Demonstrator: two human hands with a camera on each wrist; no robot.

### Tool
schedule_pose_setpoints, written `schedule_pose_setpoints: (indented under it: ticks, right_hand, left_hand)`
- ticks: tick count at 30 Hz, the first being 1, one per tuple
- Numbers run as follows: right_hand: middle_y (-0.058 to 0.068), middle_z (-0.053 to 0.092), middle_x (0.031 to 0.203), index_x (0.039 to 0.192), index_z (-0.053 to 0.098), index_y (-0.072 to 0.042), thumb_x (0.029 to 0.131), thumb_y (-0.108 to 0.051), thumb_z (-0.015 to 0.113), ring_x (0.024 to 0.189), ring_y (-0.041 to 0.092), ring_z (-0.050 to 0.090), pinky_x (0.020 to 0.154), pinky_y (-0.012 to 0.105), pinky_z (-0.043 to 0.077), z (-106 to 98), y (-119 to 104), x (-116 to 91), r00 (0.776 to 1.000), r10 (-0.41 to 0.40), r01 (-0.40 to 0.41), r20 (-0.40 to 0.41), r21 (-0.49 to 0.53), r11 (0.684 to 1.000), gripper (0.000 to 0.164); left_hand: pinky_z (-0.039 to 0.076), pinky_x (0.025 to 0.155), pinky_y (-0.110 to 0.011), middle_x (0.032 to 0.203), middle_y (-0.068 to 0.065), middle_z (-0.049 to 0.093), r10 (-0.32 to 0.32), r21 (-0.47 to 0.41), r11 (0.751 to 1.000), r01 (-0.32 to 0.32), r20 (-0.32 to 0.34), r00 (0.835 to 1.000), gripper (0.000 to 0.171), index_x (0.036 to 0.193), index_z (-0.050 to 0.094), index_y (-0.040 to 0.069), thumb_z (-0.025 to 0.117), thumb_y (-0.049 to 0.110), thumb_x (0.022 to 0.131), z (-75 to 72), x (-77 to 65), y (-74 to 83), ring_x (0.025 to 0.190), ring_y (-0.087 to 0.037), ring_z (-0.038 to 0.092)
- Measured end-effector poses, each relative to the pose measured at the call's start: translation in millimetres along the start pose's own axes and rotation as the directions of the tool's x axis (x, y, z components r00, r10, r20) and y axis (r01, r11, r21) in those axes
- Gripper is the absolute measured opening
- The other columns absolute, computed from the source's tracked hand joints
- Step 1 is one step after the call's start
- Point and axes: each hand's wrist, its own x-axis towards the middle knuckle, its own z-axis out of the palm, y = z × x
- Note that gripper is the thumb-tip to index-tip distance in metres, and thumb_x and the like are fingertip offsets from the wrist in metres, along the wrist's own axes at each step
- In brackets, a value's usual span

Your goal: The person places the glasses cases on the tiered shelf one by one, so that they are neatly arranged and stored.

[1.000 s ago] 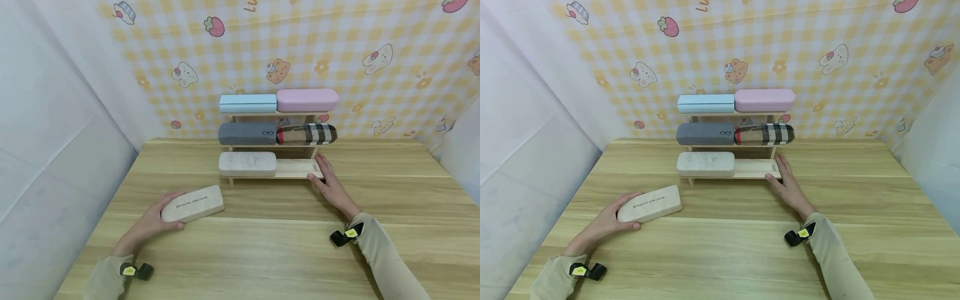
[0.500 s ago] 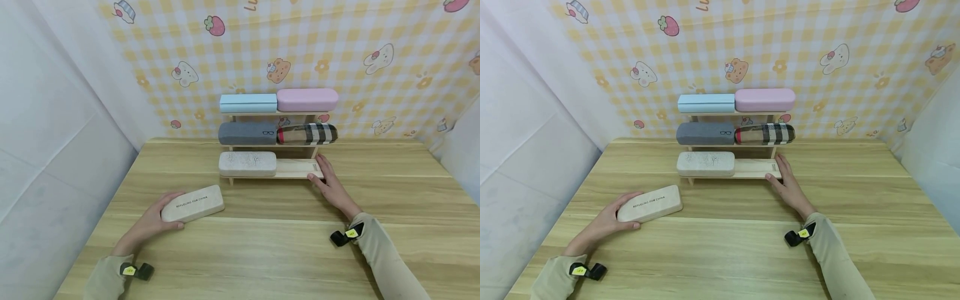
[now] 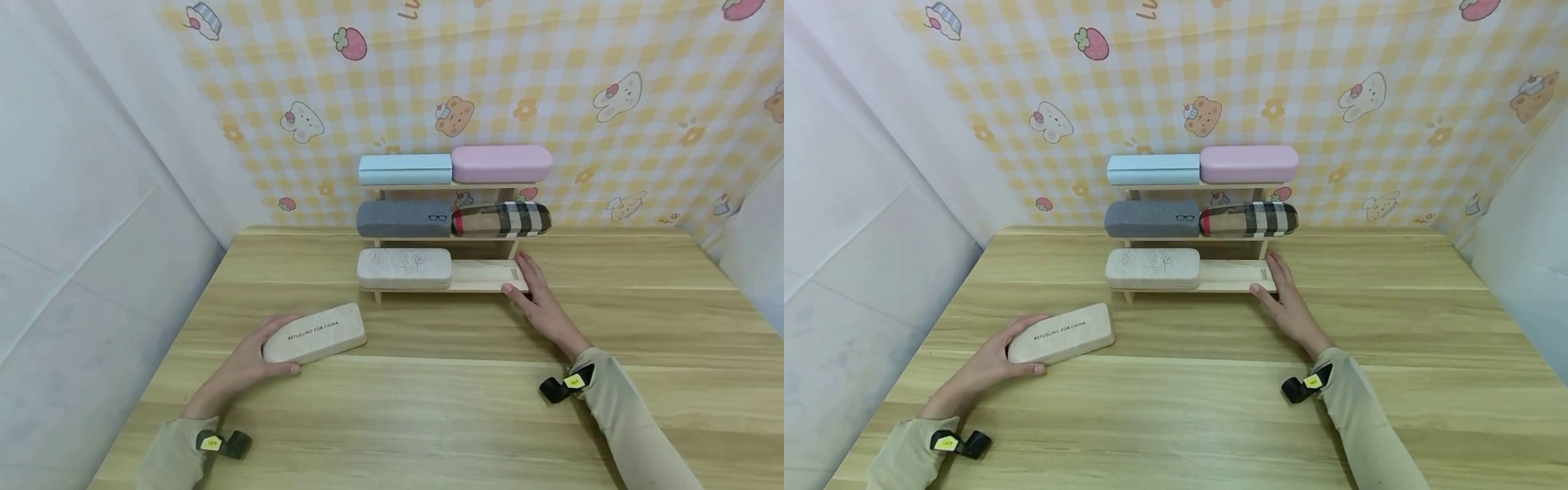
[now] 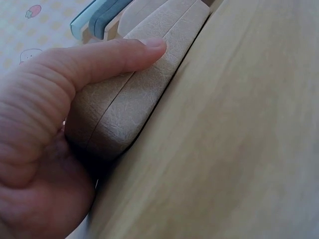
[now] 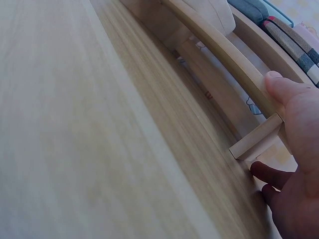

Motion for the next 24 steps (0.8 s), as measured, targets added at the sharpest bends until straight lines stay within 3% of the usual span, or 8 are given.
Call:
schedule_pose_setpoints:
  ticks: [5, 24]
  right_hand:
    - [0.017, 0.003, 0.154, 0.15, 0.01, -0.009, 0.097, -0.027, 0.05, 0.139, 0.034, 0.003, 0.103, 0.061, 0.012, -0.5, -0.5, 0.0, 1.0, 0.004, -0.004, 0.001, -0.003, 1.0, 0.069]
    - [0.018, 0.003, 0.153, 0.15, 0.01, -0.009, 0.097, -0.027, 0.05, 0.139, 0.033, 0.003, 0.103, 0.06, 0.012, 0.0, 0.4, -0.6, 1.0, 0.007, -0.007, 0.005, 0.003, 1.0, 0.069]
  left_hand:
    - [0.025, 0.094, -0.05, 0.134, 0.001, 0.045, -0.027, -0.004, 1.0, 0.027, 0.008, 1.0, 0.083, 0.134, 0.049, 0.027, 0.087, 0.029, 0.061, -0.5, -0.6, 0.9, 0.118, -0.023, 0.039]
    - [0.024, 0.095, -0.053, 0.135, -0.001, 0.044, -0.037, -0.009, 0.999, 0.037, -0.006, 0.999, 0.082, 0.133, 0.05, 0.026, 0.088, 0.028, 0.061, -1.0, -0.6, 5.0, 0.12, -0.025, 0.038]
